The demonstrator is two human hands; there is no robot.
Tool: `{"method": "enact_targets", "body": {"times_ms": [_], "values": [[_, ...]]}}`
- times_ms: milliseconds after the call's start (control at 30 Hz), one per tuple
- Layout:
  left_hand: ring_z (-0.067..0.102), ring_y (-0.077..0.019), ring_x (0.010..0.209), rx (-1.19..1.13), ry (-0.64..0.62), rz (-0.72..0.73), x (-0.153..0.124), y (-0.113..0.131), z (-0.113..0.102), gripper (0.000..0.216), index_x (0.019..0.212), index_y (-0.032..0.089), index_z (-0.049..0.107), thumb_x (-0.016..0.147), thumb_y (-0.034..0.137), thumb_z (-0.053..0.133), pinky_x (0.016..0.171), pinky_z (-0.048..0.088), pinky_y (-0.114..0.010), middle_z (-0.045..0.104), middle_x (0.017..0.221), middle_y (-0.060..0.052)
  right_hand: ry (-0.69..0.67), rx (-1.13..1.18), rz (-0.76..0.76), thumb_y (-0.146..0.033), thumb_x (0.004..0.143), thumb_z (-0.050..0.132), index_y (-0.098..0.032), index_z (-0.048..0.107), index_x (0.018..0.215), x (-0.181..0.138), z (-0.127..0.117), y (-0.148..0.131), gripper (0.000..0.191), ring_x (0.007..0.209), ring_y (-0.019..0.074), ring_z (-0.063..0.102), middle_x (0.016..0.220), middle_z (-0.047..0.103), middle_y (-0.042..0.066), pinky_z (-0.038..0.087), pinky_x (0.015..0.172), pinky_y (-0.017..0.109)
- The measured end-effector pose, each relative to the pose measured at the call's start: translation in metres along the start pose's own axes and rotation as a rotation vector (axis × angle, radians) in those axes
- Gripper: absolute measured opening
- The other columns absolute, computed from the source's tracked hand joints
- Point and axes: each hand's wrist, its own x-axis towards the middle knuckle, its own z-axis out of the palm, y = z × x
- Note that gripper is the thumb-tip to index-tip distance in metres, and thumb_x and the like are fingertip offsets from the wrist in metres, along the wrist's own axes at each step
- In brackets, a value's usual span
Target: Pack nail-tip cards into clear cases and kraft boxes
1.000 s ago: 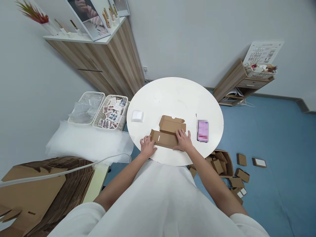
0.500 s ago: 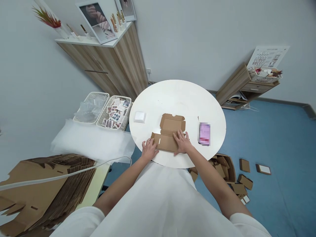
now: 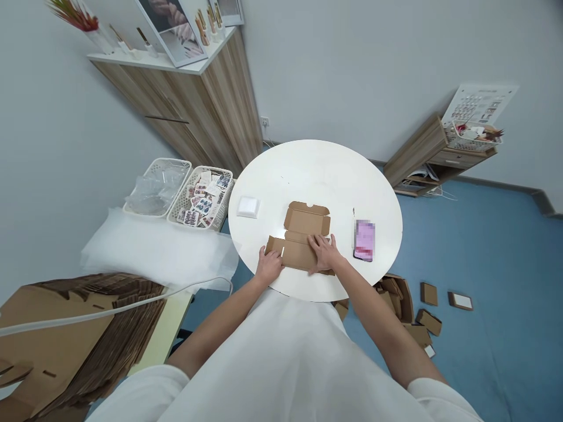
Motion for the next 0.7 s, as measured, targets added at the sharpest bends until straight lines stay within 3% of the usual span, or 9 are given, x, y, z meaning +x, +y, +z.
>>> {"method": "enact_targets", "body": {"times_ms": [67,167,233,333,433,533,700], "values": [[0.047,-0.0275,0.111,-0.002,0.0,0.042,0.0,0.0,-0.001,0.013,0.076,0.023,0.064,0.069,0.014,0.059,0.106,-0.001,-0.047,0.06,0.101,-0.008,0.049,0.065,0.059,-0.066,0.057,0.057,-0.023,0.001,0.14,-0.003,0.0,0.002,0.108,0.133,0.0342,-0.001,0.146,0.003,0.015,-0.008,0.099,0.058],[0.045,-0.0274,0.113,0.057,-0.024,0.074,-0.001,0.0,-0.002,0.02,0.084,0.023,0.064,0.068,0.013,0.059,0.106,0.0,-0.047,0.058,0.108,-0.009,0.234,0.248,0.301,-0.055,0.071,0.05,-0.024,0.017,0.138,0.001,-0.004,0.008,0.081,0.133,0.0335,0.006,0.146,0.003,0.012,0.009,0.102,0.053],[0.045,-0.0274,0.114,0.129,-0.041,0.096,-0.002,-0.001,-0.003,0.023,0.09,0.023,0.063,0.068,0.018,0.06,0.106,0.002,-0.047,0.056,0.112,-0.01,0.33,0.431,0.433,-0.043,0.078,0.046,-0.022,0.028,0.134,0.008,-0.009,0.013,0.062,0.128,0.0295,0.025,0.143,0.018,0.013,0.024,0.099,0.045],[0.047,-0.0276,0.111,0.224,-0.024,0.164,-0.001,-0.002,-0.004,0.024,0.092,0.023,0.063,0.07,0.03,0.061,0.104,0.007,-0.05,0.056,0.113,-0.009,0.325,0.69,0.439,-0.027,0.08,0.041,-0.019,0.04,0.125,0.021,-0.015,0.02,0.046,0.109,0.0202,0.049,0.127,0.044,0.011,0.039,0.089,0.032],[0.051,-0.026,0.103,0.296,0.006,0.186,0.003,-0.002,-0.003,0.02,0.087,0.022,0.064,0.074,0.036,0.058,0.102,0.01,-0.05,0.06,0.104,-0.008,0.3,0.803,0.419,-0.021,0.078,0.039,-0.019,0.044,0.121,0.025,-0.017,0.024,0.043,0.093,0.0169,0.056,0.111,0.056,0.007,0.045,0.078,0.029],[0.055,-0.0251,0.094,0.339,0.02,0.158,0.008,0.001,0.001,0.018,0.08,0.02,0.065,0.076,0.035,0.056,0.102,0.011,-0.05,0.063,0.089,-0.008,0.298,0.78,0.381,-0.021,0.076,0.04,-0.019,0.036,0.127,0.019,-0.015,0.023,0.051,0.085,0.0168,0.057,0.103,0.059,0.007,0.046,0.073,0.029],[0.057,-0.0257,0.085,0.318,0.046,0.116,0.013,0.002,0.007,0.02,0.077,0.018,0.067,0.075,0.035,0.056,0.101,0.012,-0.05,0.062,0.081,-0.009,0.239,0.431,0.241,-0.025,0.068,0.052,-0.019,0.033,0.13,0.0,-0.007,0.01,0.066,0.102,0.0234,0.048,0.114,0.05,0.01,0.038,0.084,0.034]]}}
